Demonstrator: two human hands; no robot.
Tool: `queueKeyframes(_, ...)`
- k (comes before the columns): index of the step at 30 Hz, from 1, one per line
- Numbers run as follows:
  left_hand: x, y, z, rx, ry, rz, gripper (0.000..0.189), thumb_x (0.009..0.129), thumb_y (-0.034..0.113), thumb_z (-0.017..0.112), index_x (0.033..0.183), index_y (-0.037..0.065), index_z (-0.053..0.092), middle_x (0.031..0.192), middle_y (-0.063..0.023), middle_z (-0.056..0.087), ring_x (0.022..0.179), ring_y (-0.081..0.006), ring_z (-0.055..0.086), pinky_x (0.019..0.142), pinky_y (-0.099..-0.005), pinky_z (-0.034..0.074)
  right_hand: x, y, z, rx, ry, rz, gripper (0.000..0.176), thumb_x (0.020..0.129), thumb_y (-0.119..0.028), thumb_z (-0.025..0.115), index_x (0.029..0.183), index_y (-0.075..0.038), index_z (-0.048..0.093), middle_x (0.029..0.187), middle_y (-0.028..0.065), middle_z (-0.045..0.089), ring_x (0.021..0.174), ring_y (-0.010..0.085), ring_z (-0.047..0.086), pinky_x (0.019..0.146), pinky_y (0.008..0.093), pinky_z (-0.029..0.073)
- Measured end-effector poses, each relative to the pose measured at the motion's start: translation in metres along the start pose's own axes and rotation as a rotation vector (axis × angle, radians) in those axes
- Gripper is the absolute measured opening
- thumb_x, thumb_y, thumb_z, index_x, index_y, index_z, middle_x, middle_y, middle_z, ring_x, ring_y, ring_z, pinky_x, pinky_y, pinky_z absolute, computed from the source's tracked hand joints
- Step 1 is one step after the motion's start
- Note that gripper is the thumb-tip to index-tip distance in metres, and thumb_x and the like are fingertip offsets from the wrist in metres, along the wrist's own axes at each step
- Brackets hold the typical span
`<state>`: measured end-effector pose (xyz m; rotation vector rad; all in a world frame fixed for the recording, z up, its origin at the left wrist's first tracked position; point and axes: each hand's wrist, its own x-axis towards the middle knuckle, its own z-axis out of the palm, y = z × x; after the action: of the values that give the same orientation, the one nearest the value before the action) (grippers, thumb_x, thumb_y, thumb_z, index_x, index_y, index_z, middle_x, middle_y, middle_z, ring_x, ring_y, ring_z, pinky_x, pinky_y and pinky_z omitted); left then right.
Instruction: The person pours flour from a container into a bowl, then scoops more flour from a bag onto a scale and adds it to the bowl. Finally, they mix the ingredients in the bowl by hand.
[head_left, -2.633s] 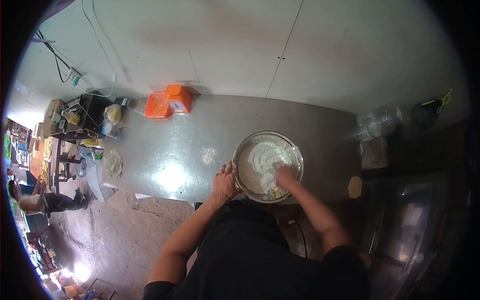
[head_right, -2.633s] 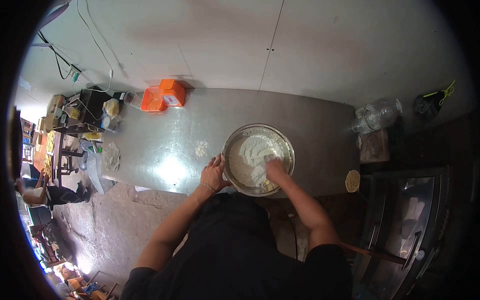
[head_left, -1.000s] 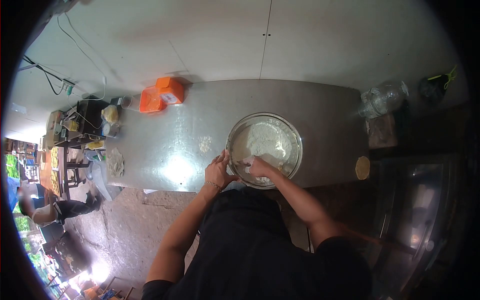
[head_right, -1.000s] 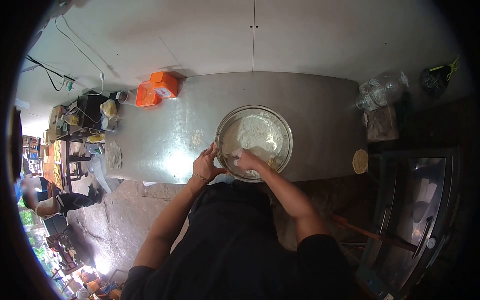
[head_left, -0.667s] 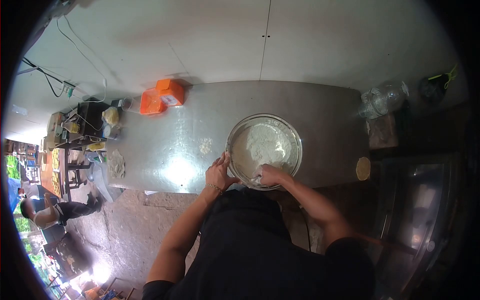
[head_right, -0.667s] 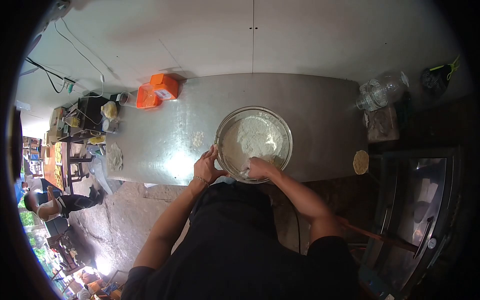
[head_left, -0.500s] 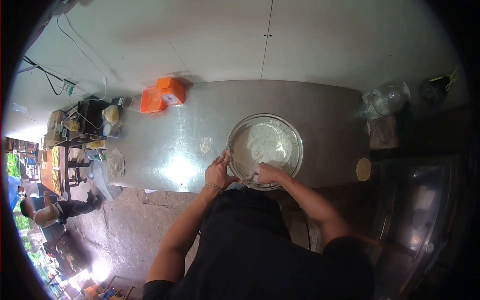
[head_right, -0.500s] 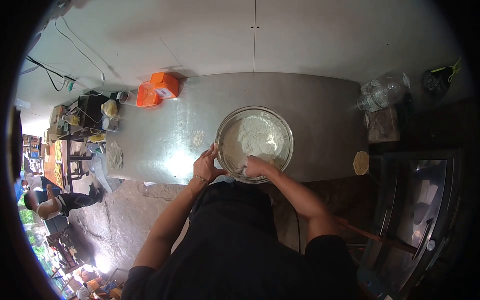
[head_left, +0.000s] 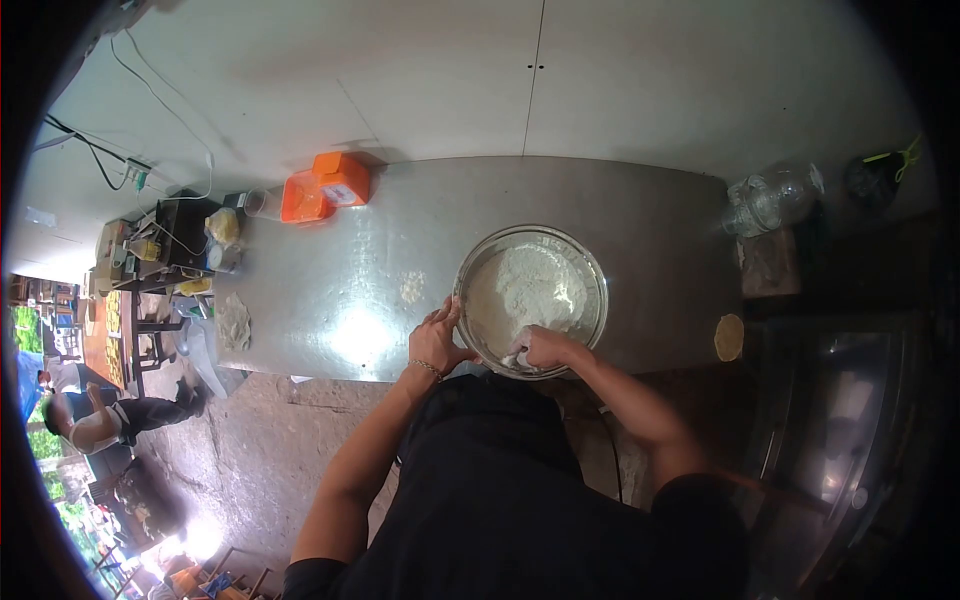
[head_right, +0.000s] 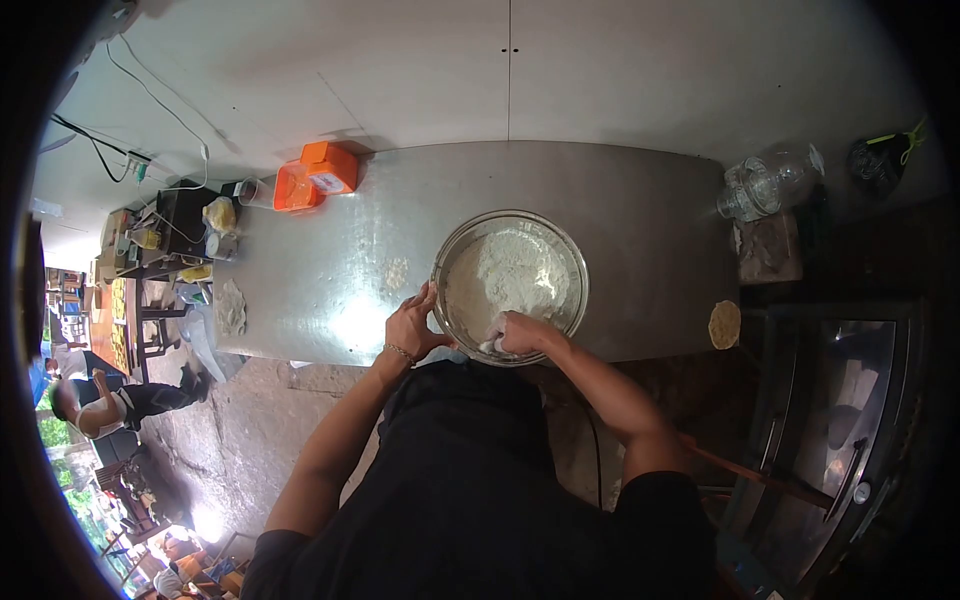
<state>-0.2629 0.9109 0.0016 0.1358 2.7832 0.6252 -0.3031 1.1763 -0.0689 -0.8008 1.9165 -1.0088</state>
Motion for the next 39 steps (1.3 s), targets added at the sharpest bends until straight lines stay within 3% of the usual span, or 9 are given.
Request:
queueKeyframes(4, 0.002, 0.000, -0.001, -0.005, -0.004, -0.011, 0.124, 0.050, 0.045, 0.096, 0.155, 0.008, 0.042, 0.156, -0.0150, 0.049, 0.130, -0.0366, 0.059, 0.106, -0.0411, 0.052, 0.037, -0.002, 0.005, -0.119, 0.000, 0.048, 0.046, 0.074, -0.008, 0.058, 0.117, -0.004, 0.074, 0.106, 0.0196, 0.076, 0.095, 0.0319, 0.073, 0.085, 0.0375, 0.055)
queueKeyframes(8, 0.002, 0.000, -0.001, -0.016, -0.015, -0.021, 0.124, 0.050, 0.045, 0.096, 0.155, 0.008, 0.043, 0.156, -0.0128, 0.049, 0.130, -0.0350, 0.059, 0.105, -0.0408, 0.052, 0.058, -0.006, 0.016, 0.271, 0.259, -0.051, 0.051, 0.075, -0.006, 0.056, 0.124, -0.003, 0.068, 0.112, 0.0248, 0.072, 0.105, 0.0356, 0.070, 0.088, 0.0395, 0.054)
queueKeyframes(11, 0.001, 0.001, 0.001, -0.020, -0.021, -0.043, 0.122, 0.050, 0.046, 0.096, 0.155, 0.009, 0.044, 0.156, -0.0115, 0.049, 0.130, -0.0337, 0.059, 0.105, -0.0407, 0.053, 0.043, -0.018, 0.014, 0.001, 0.261, 0.026, 0.048, 0.076, -0.007, 0.058, 0.123, -0.006, 0.071, 0.111, 0.0232, 0.073, 0.100, 0.0372, 0.071, 0.087, 0.0402, 0.055)
queueKeyframes(17, 0.000, 0.007, -0.002, -0.009, -0.059, -0.057, 0.124, 0.050, 0.047, 0.096, 0.156, 0.011, 0.043, 0.155, -0.0152, 0.050, 0.132, -0.0341, 0.058, 0.106, -0.0410, 0.052, -0.013, 0.000, -0.014, -0.212, -0.116, 0.075, 0.045, 0.072, -0.006, 0.059, 0.114, -0.008, 0.075, 0.107, 0.0204, 0.073, 0.098, 0.0392, 0.069, 0.086, 0.0419, 0.055)
queueKeyframes(20, -0.001, 0.004, 0.002, -0.012, -0.039, -0.049, 0.122, 0.051, 0.047, 0.096, 0.156, 0.012, 0.044, 0.155, -0.0161, 0.050, 0.132, -0.0334, 0.058, 0.106, -0.0412, 0.052, -0.023, 0.009, -0.027, -0.310, -0.018, 0.121, 0.042, 0.071, -0.004, 0.059, 0.109, -0.007, 0.076, 0.105, 0.0189, 0.074, 0.099, 0.0395, 0.069, 0.087, 0.0436, 0.055)
queueKeyframes(23, -0.003, 0.007, 0.000, -0.016, -0.049, -0.065, 0.121, 0.052, 0.046, 0.096, 0.156, 0.013, 0.043, 0.155, -0.0155, 0.049, 0.132, -0.0331, 0.058, 0.105, -0.0413, 0.053, -0.019, 0.018, -0.027, -0.352, 0.339, 0.009, 0.040, 0.072, -0.004, 0.059, 0.107, -0.005, 0.076, 0.105, 0.0194, 0.074, 0.099, 0.0395, 0.069, 0.088, 0.0451, 0.055)
queueKeyframes(33, -0.010, 0.009, 0.000, -0.077, -0.037, -0.114, 0.133, 0.051, 0.047, 0.097, 0.160, 0.010, 0.032, 0.159, -0.0159, 0.044, 0.133, -0.0340, 0.057, 0.106, -0.0419, 0.052, 0.006, 0.019, -0.038, -0.469, 0.677, 0.379, 0.059, 0.082, -0.014, 0.065, 0.141, -0.010, 0.060, 0.144, 0.0237, 0.056, 0.130, 0.0416, 0.055, 0.109, 0.0481, 0.046)
queueKeyframes(36, -0.010, 0.006, 0.004, -0.097, -0.023, -0.136, 0.137, 0.051, 0.048, 0.097, 0.161, 0.006, 0.027, 0.160, -0.0179, 0.042, 0.135, -0.0344, 0.056, 0.107, -0.0410, 0.051, 0.014, -0.002, -0.050, -0.306, 0.772, 0.535, 0.063, 0.084, -0.017, 0.066, 0.145, -0.008, 0.054, 0.146, 0.0237, 0.055, 0.133, 0.0422, 0.053, 0.112, 0.0487, 0.044)
queueKeyframes(39, -0.008, 0.001, 0.012, -0.074, -0.027, -0.137, 0.140, 0.053, 0.050, 0.096, 0.162, 0.003, 0.021, 0.161, -0.0174, 0.040, 0.133, -0.0358, 0.057, 0.106, -0.0417, 0.052, 0.036, 0.020, -0.048, -0.427, 0.878, 0.546, 0.067, 0.082, -0.017, 0.068, 0.147, -0.006, 0.052, 0.145, 0.0241, 0.055, 0.132, 0.0421, 0.054, 0.112, 0.0491, 0.043)
